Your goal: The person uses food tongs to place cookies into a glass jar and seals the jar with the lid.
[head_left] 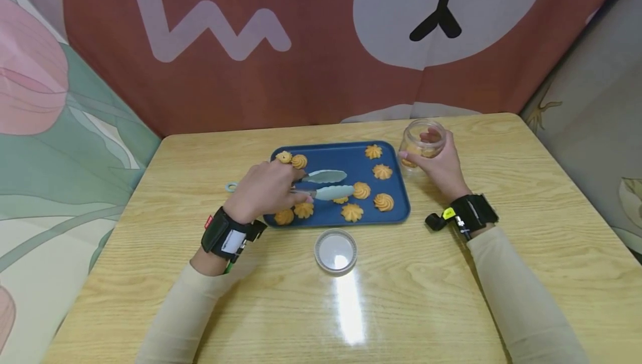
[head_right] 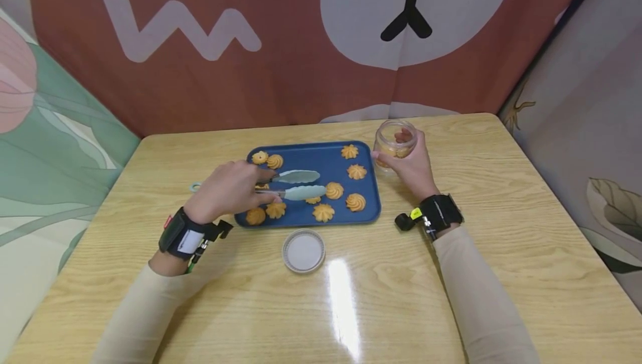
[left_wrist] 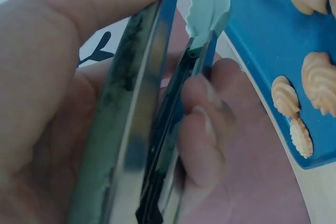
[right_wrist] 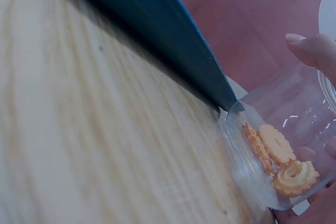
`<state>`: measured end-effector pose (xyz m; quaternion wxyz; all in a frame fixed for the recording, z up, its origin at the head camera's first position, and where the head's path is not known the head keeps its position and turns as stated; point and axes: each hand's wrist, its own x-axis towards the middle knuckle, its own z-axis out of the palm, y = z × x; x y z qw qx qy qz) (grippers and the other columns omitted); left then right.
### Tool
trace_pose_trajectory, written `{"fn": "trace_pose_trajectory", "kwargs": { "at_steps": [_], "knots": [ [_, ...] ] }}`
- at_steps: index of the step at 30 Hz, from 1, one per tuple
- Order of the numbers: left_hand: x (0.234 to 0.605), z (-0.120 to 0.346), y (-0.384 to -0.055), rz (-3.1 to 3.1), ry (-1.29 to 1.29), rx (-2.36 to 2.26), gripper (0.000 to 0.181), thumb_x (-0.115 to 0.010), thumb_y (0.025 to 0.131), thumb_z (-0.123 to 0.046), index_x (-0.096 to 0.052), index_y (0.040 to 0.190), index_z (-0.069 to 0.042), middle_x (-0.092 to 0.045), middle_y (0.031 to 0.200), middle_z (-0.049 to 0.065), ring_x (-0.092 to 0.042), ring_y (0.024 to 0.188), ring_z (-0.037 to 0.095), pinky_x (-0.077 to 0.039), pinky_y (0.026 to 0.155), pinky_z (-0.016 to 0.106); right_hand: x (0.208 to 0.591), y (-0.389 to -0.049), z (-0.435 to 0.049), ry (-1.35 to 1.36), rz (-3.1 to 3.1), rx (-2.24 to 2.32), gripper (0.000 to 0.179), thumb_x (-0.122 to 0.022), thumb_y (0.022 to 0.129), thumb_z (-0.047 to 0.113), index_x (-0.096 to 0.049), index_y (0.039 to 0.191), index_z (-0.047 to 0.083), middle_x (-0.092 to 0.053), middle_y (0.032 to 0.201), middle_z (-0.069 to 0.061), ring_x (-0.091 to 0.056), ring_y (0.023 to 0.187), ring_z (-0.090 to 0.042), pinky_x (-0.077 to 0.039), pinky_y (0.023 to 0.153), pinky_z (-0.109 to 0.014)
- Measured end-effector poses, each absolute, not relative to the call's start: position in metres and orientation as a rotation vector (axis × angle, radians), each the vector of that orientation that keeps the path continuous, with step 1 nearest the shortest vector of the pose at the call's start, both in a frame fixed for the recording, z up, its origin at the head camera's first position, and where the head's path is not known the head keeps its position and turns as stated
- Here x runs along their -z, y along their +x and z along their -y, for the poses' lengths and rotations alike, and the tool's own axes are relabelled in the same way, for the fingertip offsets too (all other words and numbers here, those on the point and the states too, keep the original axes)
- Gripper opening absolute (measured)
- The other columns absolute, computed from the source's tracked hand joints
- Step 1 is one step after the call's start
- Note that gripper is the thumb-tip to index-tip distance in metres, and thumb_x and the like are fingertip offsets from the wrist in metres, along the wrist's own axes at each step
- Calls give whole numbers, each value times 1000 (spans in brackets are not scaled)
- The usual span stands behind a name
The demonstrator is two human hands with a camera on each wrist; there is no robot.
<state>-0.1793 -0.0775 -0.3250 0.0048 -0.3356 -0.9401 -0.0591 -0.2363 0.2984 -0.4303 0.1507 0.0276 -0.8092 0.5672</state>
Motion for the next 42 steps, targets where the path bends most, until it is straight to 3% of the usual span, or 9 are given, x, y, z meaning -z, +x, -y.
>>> {"fn": "trace_pose_trajectory", "kwargs": {
  "at_steps": [11, 18, 31, 42],
  "knots": [
    [326, 79, -180, 3038, -1060, 166, 39, -73, 79, -44, -71, 106, -15, -46, 50, -6, -46, 39, 8, -33, 38, 28, 430, -236, -299, 83, 2317, -1645, 85, -80, 75, 31, -27, 140, 19, -44, 134, -9, -41, 119, -17, -37, 88, -40],
    [327, 79, -180, 3035, -1055, 148, 43, -73, 78, -44, -70, 110, -15, -47, 50, -5, -46, 39, 9, -32, 38, 28, 416, -225, -291, 80, 2335, -1652, 81, -78, 77, 29, -28, 139, 19, -42, 135, -15, -40, 120, -20, -36, 90, -42],
    [329, 80, -182, 2906, -1075, 74, 37, -73, 78, -45, -72, 102, -18, -47, 48, -5, -43, 37, 10, -29, 36, 27, 403, -215, -284, 66, 2355, -1629, 83, -77, 79, 27, -25, 142, 12, -41, 135, -18, -39, 120, -21, -34, 90, -42],
    [327, 81, -181, 2836, -1090, 87, 43, -69, 82, -47, -68, 114, -17, -51, 51, -7, -44, 38, 8, -34, 34, 28, 407, -218, -287, 79, 2343, -1643, 82, -77, 78, 27, -26, 141, 14, -41, 135, -16, -40, 119, -20, -35, 89, -39]
  ]
}}
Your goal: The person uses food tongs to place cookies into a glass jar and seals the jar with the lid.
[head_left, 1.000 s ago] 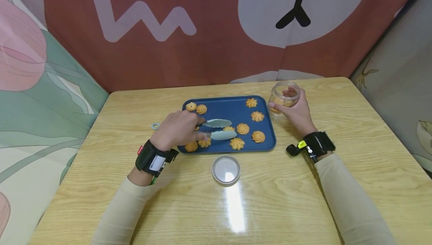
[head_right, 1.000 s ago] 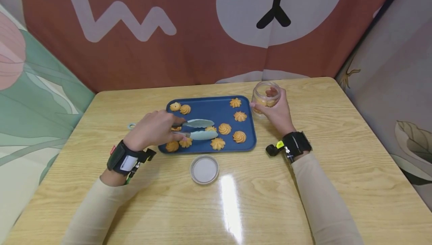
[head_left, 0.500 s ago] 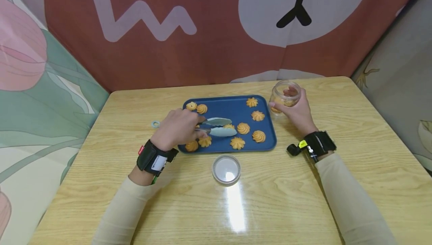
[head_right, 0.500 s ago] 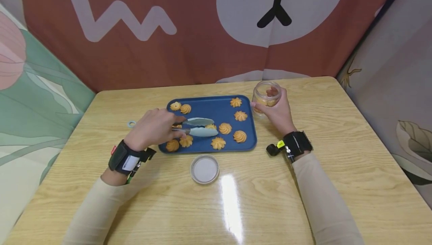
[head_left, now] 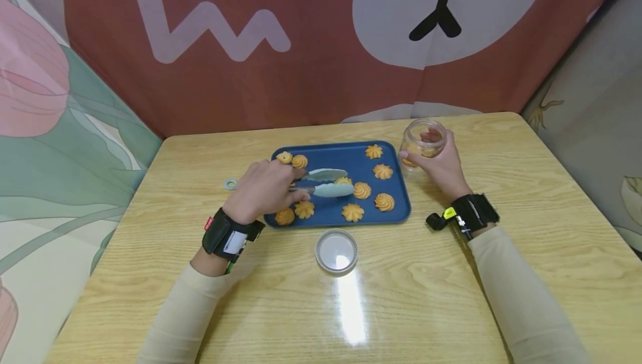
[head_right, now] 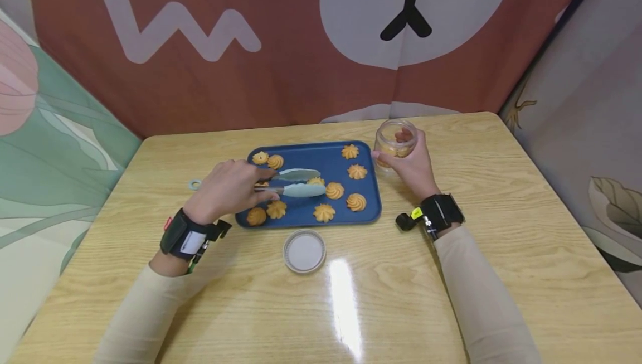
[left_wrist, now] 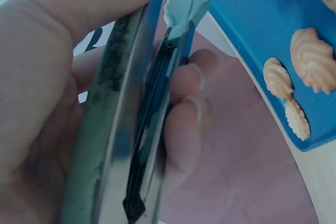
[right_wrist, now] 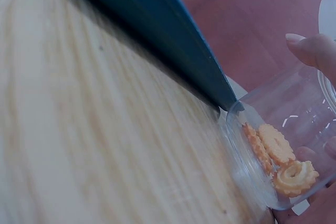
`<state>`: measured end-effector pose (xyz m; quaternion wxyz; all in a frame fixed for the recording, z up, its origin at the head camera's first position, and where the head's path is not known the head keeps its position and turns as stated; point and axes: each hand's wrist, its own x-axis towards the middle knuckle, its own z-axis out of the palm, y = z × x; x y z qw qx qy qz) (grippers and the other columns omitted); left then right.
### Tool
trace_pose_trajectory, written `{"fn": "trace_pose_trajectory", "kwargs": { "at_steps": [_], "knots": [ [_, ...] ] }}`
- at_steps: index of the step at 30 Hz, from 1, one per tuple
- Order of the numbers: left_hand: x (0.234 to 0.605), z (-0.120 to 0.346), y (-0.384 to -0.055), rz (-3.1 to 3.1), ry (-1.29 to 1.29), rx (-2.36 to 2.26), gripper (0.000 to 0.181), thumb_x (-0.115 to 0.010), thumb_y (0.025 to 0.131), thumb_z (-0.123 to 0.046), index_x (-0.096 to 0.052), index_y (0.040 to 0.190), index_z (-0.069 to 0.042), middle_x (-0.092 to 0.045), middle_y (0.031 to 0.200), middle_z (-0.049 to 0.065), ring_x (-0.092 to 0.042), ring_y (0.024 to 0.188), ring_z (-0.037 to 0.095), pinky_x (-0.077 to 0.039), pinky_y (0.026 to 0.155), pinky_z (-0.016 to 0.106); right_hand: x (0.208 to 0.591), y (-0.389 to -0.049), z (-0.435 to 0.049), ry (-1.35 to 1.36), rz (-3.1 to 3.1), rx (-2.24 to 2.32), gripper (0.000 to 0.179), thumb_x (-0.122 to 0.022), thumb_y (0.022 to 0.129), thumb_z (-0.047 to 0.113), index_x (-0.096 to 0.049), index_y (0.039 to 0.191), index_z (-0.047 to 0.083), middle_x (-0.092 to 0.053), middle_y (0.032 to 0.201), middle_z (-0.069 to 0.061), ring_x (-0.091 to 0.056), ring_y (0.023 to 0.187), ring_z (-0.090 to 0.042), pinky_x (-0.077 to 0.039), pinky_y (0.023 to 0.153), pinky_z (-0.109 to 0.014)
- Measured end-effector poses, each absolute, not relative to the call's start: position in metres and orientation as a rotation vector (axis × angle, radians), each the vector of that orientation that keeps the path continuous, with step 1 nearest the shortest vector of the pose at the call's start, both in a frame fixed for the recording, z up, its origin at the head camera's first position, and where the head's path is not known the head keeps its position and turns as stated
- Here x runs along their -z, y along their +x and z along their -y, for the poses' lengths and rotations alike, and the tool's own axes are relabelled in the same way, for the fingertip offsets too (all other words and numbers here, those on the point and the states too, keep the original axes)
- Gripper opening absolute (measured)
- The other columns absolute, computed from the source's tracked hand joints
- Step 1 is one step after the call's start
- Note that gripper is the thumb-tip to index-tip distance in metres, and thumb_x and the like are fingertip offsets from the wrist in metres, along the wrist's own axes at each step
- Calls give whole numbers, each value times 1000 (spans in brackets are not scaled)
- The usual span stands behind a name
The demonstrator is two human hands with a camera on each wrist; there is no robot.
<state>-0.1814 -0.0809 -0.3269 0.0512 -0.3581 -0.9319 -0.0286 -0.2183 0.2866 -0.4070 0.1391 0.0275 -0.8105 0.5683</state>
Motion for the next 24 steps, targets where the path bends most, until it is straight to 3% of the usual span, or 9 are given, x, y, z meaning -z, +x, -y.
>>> {"fn": "trace_pose_trajectory", "kwargs": {
  "at_steps": [7, 24],
  "knots": [
    [332, 71, -182, 2720, -1035, 96, 47, -68, 82, -49, -67, 114, -15, -52, 56, -4, -44, 42, 10, -31, 34, 28, 425, -232, -296, 79, 2316, -1653, 83, -80, 75, 29, -28, 139, 19, -43, 134, -11, -40, 120, -19, -36, 93, -42],
    [326, 47, -186, 2617, -1023, 169, 54, -63, 85, -52, -64, 121, -12, -33, 46, -2, -34, 35, 13, -21, 34, 28, 428, -238, -300, 57, 2317, -1640, 87, -82, 71, 35, -29, 139, 23, -46, 134, -9, -41, 119, -16, -33, 96, -44]
  ]
}}
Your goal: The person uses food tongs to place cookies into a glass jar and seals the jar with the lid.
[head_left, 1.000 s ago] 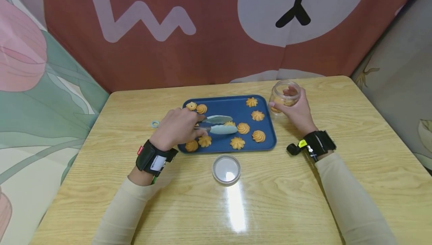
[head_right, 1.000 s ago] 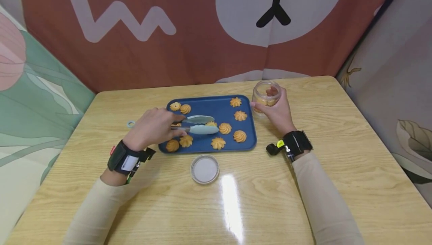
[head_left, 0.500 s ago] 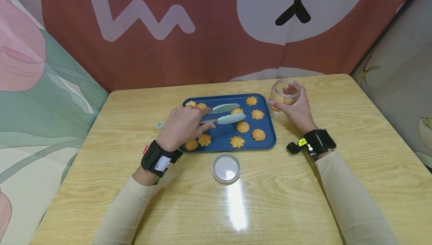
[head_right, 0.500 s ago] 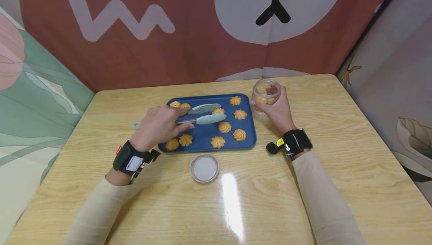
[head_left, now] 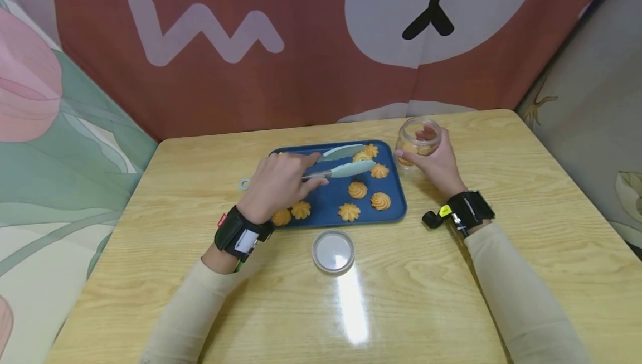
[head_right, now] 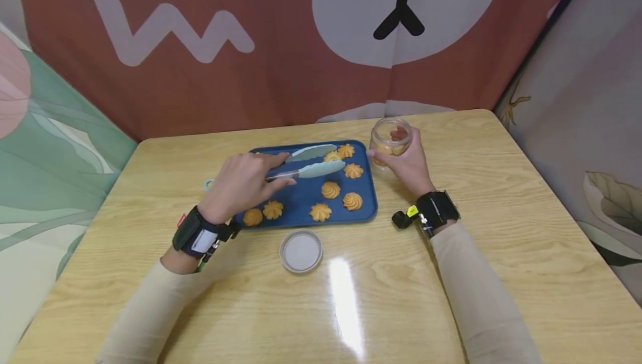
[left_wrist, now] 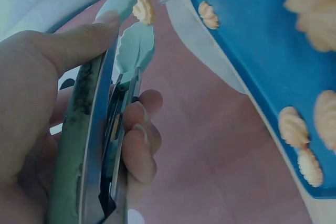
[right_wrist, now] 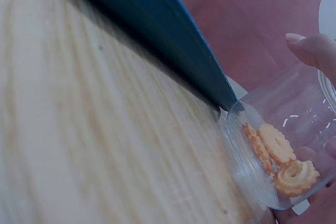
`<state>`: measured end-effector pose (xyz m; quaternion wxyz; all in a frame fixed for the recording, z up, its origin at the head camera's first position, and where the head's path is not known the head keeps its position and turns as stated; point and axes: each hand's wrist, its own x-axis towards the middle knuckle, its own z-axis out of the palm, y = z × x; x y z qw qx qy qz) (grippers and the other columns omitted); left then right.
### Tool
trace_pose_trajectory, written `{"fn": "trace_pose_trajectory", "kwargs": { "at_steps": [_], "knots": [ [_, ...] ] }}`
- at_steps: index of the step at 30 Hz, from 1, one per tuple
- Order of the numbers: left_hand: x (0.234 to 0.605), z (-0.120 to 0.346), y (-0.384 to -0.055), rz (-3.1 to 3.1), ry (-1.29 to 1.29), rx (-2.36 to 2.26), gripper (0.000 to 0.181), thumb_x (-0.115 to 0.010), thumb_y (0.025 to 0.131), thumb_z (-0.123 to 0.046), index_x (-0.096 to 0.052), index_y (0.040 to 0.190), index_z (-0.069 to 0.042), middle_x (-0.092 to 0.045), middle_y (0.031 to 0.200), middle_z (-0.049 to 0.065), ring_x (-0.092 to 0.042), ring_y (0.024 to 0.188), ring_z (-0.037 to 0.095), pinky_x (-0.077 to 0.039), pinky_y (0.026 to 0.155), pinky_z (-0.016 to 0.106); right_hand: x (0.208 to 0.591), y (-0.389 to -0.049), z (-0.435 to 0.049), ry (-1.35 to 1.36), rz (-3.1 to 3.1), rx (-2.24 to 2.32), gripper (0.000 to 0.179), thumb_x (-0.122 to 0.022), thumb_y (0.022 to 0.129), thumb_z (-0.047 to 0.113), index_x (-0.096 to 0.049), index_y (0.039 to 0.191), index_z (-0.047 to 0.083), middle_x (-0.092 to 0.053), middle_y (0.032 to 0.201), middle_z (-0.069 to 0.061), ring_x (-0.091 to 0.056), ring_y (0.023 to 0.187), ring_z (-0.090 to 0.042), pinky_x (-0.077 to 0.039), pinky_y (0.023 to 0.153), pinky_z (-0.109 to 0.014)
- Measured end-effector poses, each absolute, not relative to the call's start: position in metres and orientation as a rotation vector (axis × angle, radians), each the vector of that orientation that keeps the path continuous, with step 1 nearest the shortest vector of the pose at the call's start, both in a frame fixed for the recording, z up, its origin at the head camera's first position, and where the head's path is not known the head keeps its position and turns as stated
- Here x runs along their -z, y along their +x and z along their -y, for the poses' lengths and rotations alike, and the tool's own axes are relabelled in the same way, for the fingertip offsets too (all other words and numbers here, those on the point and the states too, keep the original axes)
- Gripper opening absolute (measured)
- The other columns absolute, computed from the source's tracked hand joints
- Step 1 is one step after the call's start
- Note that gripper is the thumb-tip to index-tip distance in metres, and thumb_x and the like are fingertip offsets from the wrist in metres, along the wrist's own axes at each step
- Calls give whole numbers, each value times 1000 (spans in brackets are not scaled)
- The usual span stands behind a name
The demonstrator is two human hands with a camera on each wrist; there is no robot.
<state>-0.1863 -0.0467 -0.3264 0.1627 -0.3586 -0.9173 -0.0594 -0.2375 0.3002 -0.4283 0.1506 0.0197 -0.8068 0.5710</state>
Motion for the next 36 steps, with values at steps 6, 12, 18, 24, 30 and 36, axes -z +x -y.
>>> {"fn": "trace_pose_trajectory", "kwargs": {
  "at_steps": [6, 12, 18, 24, 30, 36],
  "knots": [
    [314, 35, -196, 2569, -1036, 162, 54, -62, 85, -53, -63, 122, -14, -37, 47, -1, -36, 37, 14, -23, 36, 29, 430, -236, -299, 63, 2330, -1621, 88, -81, 71, 37, -27, 140, 27, -45, 134, -7, -40, 120, -15, -35, 94, -45],
    [302, 19, -206, 2574, -1063, 143, 55, -62, 85, -53, -61, 124, -14, -39, 51, -1, -40, 43, 14, -24, 38, 29, 430, -238, -298, 70, 2338, -1609, 89, -80, 72, 38, -26, 141, 27, -44, 134, -7, -40, 120, -16, -36, 93, -45],
    [297, 4, -211, 2573, -1097, 123, 55, -61, 85, -53, -61, 124, -15, -40, 53, 0, -41, 45, 15, -25, 41, 29, 429, -236, -299, 64, 2340, -1599, 89, -81, 71, 39, -26, 140, 27, -45, 133, -6, -41, 119, -16, -34, 93, -47],
    [295, -5, -220, 2574, -1105, 126, 55, -60, 86, -54, -60, 125, -15, -40, 54, 0, -41, 43, 15, -23, 39, 30, 429, -237, -300, 63, 2338, -1615, 89, -81, 72, 35, -26, 141, 25, -45, 134, -9, -41, 119, -18, -35, 94, -45],
    [292, -17, -230, 2573, -1094, 167, 51, -60, 85, -54, -60, 123, -19, -37, 56, 1, -42, 45, 16, -24, 40, 30, 427, -238, -302, 76, 2317, -1642, 90, -82, 72, 30, -26, 142, 21, -45, 134, -12, -42, 119, -21, -34, 94, -45],
    [285, -32, -236, 2601, -1099, 141, 53, -58, 86, -55, -60, 126, -20, -43, 57, 1, -43, 46, 16, -24, 40, 29, 429, -237, -300, 71, 2330, -1629, 90, -81, 72, 33, -25, 142, 25, -45, 133, -11, -42, 117, -18, -35, 89, -40]
  ]
}}
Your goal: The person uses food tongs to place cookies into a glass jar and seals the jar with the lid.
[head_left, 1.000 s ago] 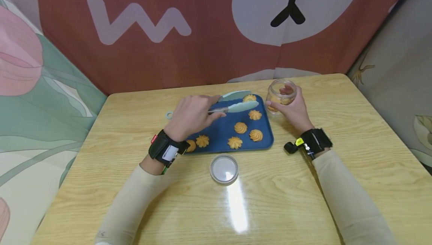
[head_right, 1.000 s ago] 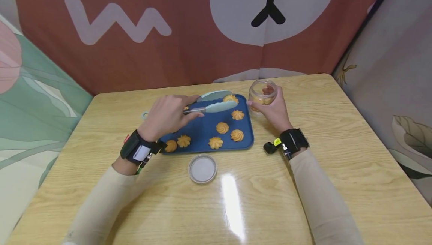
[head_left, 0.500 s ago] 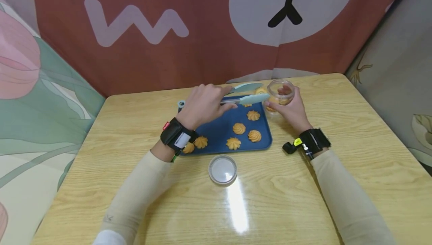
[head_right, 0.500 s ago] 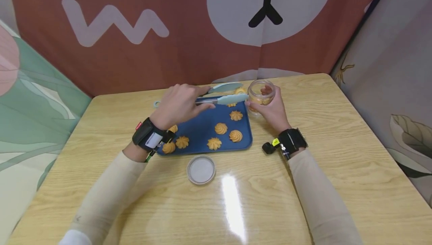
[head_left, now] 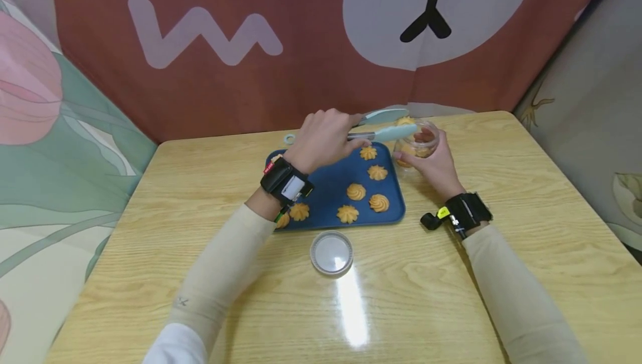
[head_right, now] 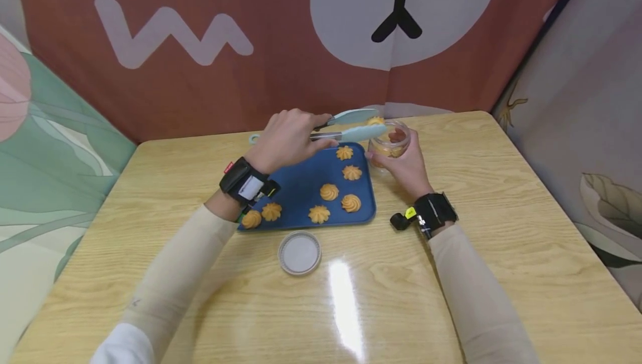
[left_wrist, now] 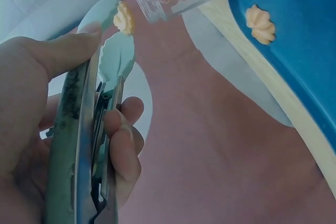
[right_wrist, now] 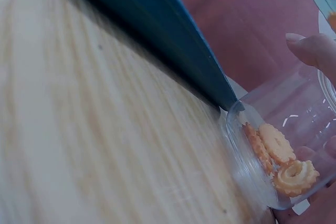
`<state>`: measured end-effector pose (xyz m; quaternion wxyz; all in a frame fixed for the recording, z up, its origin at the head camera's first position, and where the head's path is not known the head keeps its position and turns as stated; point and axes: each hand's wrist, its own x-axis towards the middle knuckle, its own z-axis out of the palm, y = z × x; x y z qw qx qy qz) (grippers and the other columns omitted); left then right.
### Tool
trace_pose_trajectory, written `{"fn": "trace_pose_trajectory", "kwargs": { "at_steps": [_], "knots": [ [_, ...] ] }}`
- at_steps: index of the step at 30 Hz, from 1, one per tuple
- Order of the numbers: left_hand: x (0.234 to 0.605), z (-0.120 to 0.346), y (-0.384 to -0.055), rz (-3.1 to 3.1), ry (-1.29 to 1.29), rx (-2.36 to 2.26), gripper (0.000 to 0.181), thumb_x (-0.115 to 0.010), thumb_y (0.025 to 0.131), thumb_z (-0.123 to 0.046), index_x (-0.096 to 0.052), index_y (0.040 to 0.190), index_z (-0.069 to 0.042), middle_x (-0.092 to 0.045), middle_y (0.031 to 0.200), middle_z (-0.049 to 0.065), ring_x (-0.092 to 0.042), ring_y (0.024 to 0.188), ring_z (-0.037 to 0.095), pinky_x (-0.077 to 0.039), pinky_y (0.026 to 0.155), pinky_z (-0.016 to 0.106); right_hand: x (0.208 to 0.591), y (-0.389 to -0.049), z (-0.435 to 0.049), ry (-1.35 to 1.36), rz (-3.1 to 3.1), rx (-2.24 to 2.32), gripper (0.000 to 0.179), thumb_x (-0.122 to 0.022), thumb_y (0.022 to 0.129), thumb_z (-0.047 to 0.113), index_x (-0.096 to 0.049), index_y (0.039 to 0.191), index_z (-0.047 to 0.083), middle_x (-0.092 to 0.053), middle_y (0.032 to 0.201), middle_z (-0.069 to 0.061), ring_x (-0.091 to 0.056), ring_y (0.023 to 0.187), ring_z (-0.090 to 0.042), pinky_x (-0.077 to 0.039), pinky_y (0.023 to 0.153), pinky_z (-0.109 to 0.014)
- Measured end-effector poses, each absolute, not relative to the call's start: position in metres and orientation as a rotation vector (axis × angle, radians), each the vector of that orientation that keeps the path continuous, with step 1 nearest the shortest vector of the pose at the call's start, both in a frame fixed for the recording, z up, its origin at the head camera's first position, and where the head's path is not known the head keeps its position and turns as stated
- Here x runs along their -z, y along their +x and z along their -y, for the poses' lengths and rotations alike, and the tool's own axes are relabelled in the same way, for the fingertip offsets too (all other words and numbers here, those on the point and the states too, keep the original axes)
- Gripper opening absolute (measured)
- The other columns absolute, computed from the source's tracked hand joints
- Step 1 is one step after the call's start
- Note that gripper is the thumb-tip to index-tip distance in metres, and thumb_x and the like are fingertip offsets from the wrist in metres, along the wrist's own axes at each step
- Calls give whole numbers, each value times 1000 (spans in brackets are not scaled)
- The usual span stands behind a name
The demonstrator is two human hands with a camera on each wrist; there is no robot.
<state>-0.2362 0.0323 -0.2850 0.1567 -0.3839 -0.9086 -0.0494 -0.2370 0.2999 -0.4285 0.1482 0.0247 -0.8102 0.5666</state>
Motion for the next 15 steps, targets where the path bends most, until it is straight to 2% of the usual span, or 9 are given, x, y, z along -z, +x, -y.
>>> {"fn": "trace_pose_trajectory", "kwargs": {
  "at_steps": [11, 15],
  "knots": [
    [277, -55, -240, 2652, -1116, 131, 50, -58, 87, -54, -62, 124, -21, -51, 59, -2, -45, 45, 12, -27, 38, 28, 427, -234, -297, 93, 2331, -1636, 87, -80, 73, 36, -26, 139, 24, -41, 128, -13, -40, 110, -19, -35, 84, -40],
    [276, -60, -240, 2680, -1108, 130, 42, -58, 87, -54, -67, 110, -20, -50, 59, -1, -47, 46, 12, -28, 38, 27, 428, -233, -298, 74, 2338, -1634, 85, -79, 73, 37, -26, 138, 23, -41, 127, -15, -40, 107, -19, -35, 82, -39]
  ]
}}
